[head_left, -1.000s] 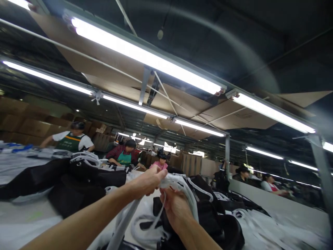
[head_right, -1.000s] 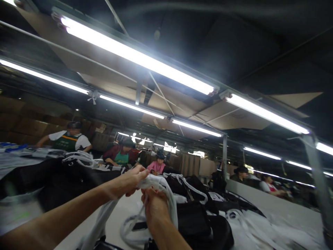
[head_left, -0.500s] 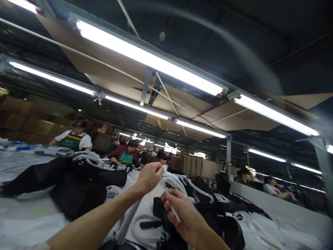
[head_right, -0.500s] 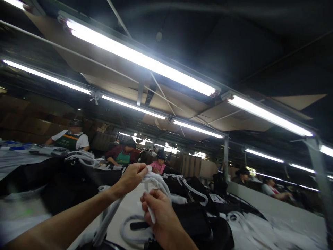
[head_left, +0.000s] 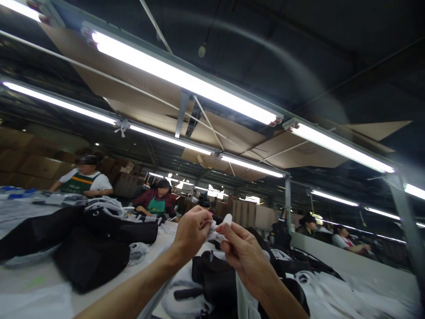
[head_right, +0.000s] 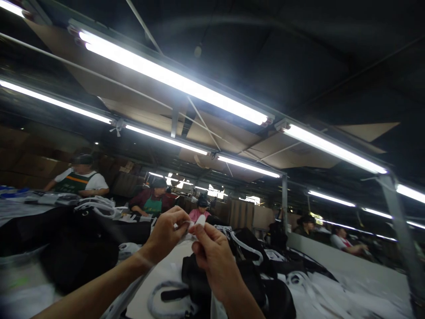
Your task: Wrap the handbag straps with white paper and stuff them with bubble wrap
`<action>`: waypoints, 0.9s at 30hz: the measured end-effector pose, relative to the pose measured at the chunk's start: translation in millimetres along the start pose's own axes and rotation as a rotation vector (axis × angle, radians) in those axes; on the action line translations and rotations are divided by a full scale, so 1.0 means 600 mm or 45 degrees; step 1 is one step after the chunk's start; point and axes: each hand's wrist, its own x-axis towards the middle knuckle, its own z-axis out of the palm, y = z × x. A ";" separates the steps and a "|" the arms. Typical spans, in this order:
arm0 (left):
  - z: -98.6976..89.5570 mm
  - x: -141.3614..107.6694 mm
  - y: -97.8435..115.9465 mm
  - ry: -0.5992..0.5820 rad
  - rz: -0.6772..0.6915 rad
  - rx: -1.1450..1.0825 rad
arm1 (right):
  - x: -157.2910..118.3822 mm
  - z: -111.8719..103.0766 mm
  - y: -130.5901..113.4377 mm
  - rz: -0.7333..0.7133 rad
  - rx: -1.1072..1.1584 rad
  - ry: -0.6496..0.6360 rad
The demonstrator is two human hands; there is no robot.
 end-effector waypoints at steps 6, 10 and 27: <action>-0.016 0.017 0.014 -0.229 -0.265 -0.291 | 0.016 0.003 0.028 -0.094 -0.114 0.064; -0.023 0.019 0.016 -0.246 -0.329 -0.345 | 0.027 -0.002 0.036 -0.060 -0.277 0.015; 0.005 -0.041 -0.009 0.067 -0.012 -0.086 | 0.039 0.040 0.072 -0.218 -0.183 0.312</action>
